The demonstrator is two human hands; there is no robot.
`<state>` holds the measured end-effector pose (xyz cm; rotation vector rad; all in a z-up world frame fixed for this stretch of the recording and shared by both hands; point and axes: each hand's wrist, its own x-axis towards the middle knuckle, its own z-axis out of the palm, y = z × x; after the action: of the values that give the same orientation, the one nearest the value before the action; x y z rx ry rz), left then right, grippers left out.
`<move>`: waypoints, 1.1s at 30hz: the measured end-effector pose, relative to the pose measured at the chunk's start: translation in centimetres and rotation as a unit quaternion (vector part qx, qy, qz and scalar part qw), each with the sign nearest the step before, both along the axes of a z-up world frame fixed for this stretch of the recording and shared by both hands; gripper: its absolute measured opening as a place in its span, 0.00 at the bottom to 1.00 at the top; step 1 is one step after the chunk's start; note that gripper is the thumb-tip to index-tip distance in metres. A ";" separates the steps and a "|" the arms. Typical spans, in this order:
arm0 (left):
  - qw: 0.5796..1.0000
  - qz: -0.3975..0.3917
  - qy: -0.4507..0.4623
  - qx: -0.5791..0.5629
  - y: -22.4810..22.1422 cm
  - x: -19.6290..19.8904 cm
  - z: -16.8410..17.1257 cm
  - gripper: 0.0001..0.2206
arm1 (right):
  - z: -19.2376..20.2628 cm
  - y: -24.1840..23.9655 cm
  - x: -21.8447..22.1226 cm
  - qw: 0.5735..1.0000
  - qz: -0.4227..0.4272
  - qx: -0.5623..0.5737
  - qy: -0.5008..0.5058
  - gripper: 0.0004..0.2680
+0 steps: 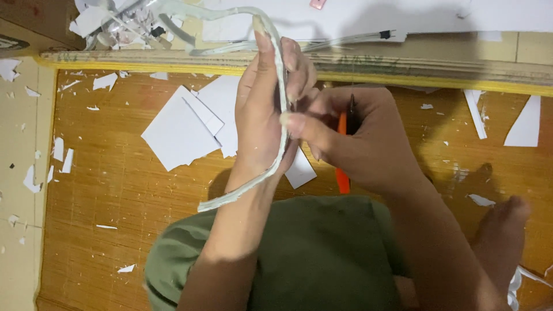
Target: Trimming the excess material or casing from a flexible LED light strip using a utility knife.
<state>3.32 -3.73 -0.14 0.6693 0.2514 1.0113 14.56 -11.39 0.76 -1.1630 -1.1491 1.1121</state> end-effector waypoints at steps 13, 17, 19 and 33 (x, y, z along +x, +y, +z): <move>0.999 0.029 -0.020 0.013 0.2 -0.8 0.6 0.12 | 1.3 -0.4 -1.6 0.962 -0.021 0.053 -0.267 0.14; 0.992 0.045 0.083 -0.080 0.0 -0.8 2.1 0.16 | 2.4 -0.7 -1.6 0.938 -0.061 0.095 -0.327 0.07; 0.991 0.028 0.082 -0.100 0.1 -0.9 2.1 0.16 | 2.6 -0.7 -1.7 0.930 -0.072 0.100 -0.347 0.06; 0.974 -0.111 -0.081 -0.180 1.5 -1.9 0.5 0.14 | 1.6 -0.4 -2.7 0.942 0.005 0.025 -0.334 0.12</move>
<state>1.44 -2.25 0.32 0.2745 0.2043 0.7732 11.82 -11.82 2.37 -1.5515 -1.6850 0.6922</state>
